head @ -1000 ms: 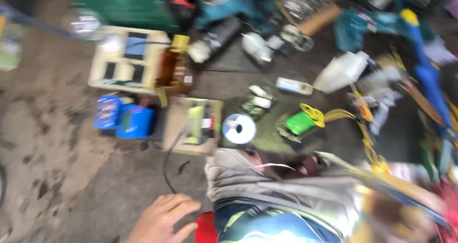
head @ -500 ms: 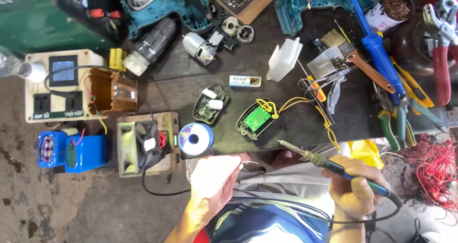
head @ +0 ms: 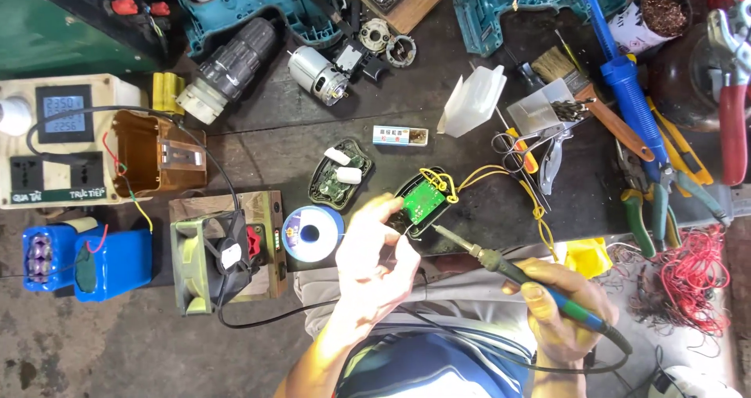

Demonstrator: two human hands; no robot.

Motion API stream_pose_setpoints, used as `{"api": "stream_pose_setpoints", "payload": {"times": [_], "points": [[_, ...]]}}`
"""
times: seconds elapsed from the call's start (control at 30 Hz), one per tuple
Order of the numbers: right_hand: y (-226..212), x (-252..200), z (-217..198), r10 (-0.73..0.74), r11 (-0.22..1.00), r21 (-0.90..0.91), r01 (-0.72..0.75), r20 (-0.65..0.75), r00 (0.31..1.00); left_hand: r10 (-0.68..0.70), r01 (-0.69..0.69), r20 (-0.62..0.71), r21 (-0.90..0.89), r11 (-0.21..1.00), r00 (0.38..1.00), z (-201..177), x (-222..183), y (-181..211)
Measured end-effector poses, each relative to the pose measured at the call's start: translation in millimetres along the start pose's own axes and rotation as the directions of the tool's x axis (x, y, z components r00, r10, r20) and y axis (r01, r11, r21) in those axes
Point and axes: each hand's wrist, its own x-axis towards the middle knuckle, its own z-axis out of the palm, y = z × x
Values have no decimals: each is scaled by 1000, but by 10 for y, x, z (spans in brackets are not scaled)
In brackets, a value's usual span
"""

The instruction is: Soldering wires and components onto a circuit board using a soldering iron

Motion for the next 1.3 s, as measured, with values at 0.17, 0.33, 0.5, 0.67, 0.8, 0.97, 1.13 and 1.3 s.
{"api": "stream_pose_setpoints", "payload": {"times": [0.17, 0.33, 0.5, 0.67, 0.8, 0.97, 1.13, 1.3], "points": [[-20, 30, 38, -13, 996, -92, 16, 32, 999, -31, 32, 11, -76, 997, 999, 35, -125, -194], [-89, 46, 134, -51, 975, -213, 59, 46, 998, 139, -139, 6, -3, 990, 990, 16, -99, -288], [-66, 47, 172, -76, 991, -103, 84, 79, 994, 191, -191, -15, 18, 981, 981, 19, -52, -316], [-69, 44, 222, -79, 992, -88, 89, 110, 991, 177, -177, -22, -1, 984, 984, 8, -60, -335], [-12, 8, 226, -56, 992, -107, 65, 81, 995, 183, -183, -20, -14, 983, 983, -14, -57, -334], [-11, 4, 242, -35, 993, -107, 42, 72, 997, 177, -177, -25, -20, 984, 984, -15, -71, -346], [-67, 38, 257, -65, 988, -136, 77, 88, 994, 181, -181, -35, -11, 983, 983, -1, -73, -356], [-58, 37, 238, -48, 989, -138, 59, 82, 995, 171, -172, -39, -25, 985, 985, -11, -55, -334]]}}
